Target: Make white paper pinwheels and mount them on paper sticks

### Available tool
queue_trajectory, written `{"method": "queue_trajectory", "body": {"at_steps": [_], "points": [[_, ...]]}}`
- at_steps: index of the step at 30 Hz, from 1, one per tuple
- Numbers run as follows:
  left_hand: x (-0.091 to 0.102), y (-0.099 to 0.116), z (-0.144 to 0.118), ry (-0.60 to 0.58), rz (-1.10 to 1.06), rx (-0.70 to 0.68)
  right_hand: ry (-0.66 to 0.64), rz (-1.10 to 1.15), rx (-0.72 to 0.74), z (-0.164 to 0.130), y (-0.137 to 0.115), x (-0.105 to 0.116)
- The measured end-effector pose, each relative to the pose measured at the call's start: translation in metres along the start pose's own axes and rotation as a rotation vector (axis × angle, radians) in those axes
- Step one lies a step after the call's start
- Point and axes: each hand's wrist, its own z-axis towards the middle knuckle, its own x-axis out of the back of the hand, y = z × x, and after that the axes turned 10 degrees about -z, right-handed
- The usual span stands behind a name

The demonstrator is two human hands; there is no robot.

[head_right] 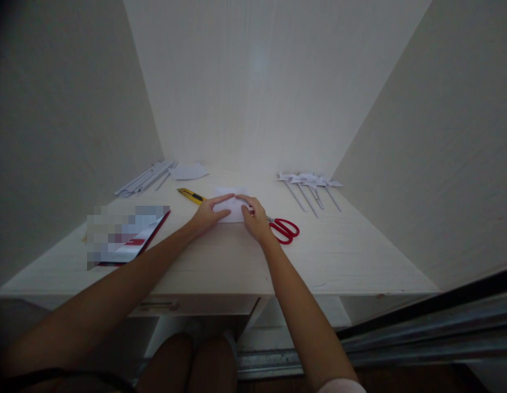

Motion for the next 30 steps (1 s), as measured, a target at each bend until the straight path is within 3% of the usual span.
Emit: {"method": "queue_trajectory", "body": {"at_steps": [3, 10, 15, 17, 19, 22, 26, 30], "points": [[0.001, -0.002, -0.001, -0.057, -0.061, 0.005, -0.026, -0.006, 0.068, 0.001, 0.004, 0.000], [0.003, -0.010, 0.000, -0.095, -0.119, 0.079, 0.052, -0.001, -0.050, 0.005, 0.003, -0.002], [0.003, -0.008, 0.001, -0.061, -0.033, 0.084, 0.244, -0.433, -0.102, 0.000, 0.001, 0.027], [0.003, -0.006, 0.001, -0.056, -0.020, 0.100, 0.164, -0.728, -0.155, -0.007, 0.003, 0.047], [0.003, -0.005, 0.001, -0.052, -0.029, 0.106, -0.013, -1.007, -0.204, -0.018, 0.005, 0.067], [0.002, -0.005, 0.000, -0.048, -0.048, 0.073, -0.132, -1.071, -0.211, -0.033, 0.005, 0.087], [0.003, -0.006, 0.000, -0.059, -0.050, 0.036, -0.263, -1.035, -0.220, -0.040, 0.001, 0.091], [0.005, 0.008, 0.000, -0.078, -0.009, -0.014, -0.258, -0.943, -0.300, -0.034, 0.000, 0.086]]}}
